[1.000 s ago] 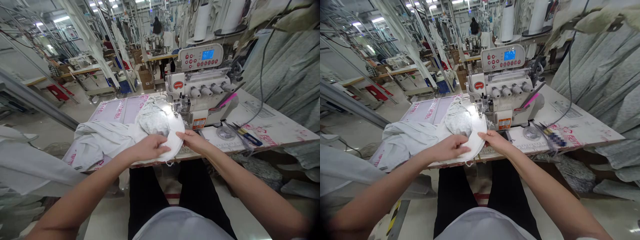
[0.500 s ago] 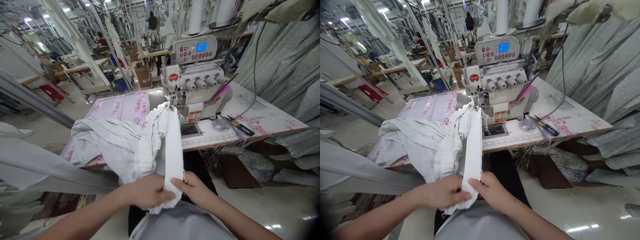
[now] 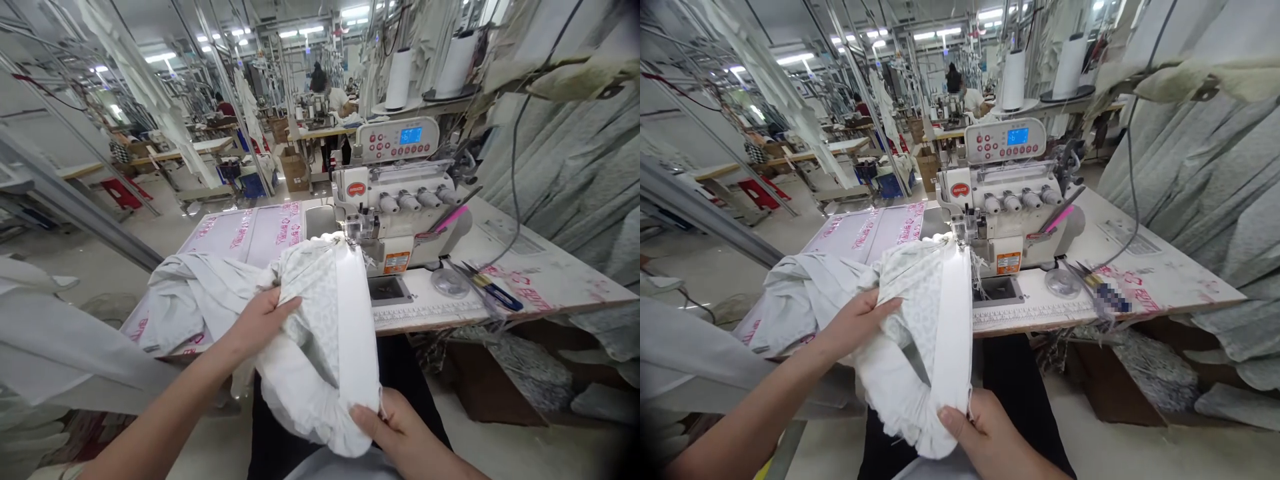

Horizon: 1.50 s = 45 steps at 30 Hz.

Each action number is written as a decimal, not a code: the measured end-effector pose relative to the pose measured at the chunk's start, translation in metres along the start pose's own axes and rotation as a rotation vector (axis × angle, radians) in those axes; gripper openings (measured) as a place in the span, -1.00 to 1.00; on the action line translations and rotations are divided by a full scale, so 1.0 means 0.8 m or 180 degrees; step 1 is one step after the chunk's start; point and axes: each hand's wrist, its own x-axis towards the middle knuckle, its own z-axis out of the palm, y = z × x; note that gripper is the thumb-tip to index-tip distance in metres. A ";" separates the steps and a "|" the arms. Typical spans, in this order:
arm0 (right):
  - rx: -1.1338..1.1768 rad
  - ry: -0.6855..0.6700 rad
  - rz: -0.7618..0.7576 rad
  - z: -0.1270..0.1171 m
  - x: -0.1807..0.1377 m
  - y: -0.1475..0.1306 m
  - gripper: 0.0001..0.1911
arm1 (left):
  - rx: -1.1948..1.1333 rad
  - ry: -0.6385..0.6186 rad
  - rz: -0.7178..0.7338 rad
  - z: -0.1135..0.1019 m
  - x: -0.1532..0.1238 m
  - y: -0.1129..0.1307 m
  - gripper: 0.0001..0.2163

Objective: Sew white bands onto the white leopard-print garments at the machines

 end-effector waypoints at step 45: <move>-0.0221 -0.0243 0.0418 0.006 -0.015 0.018 -0.67 | -0.0615 -0.2103 0.0032 0.114 -0.145 -0.013 -0.68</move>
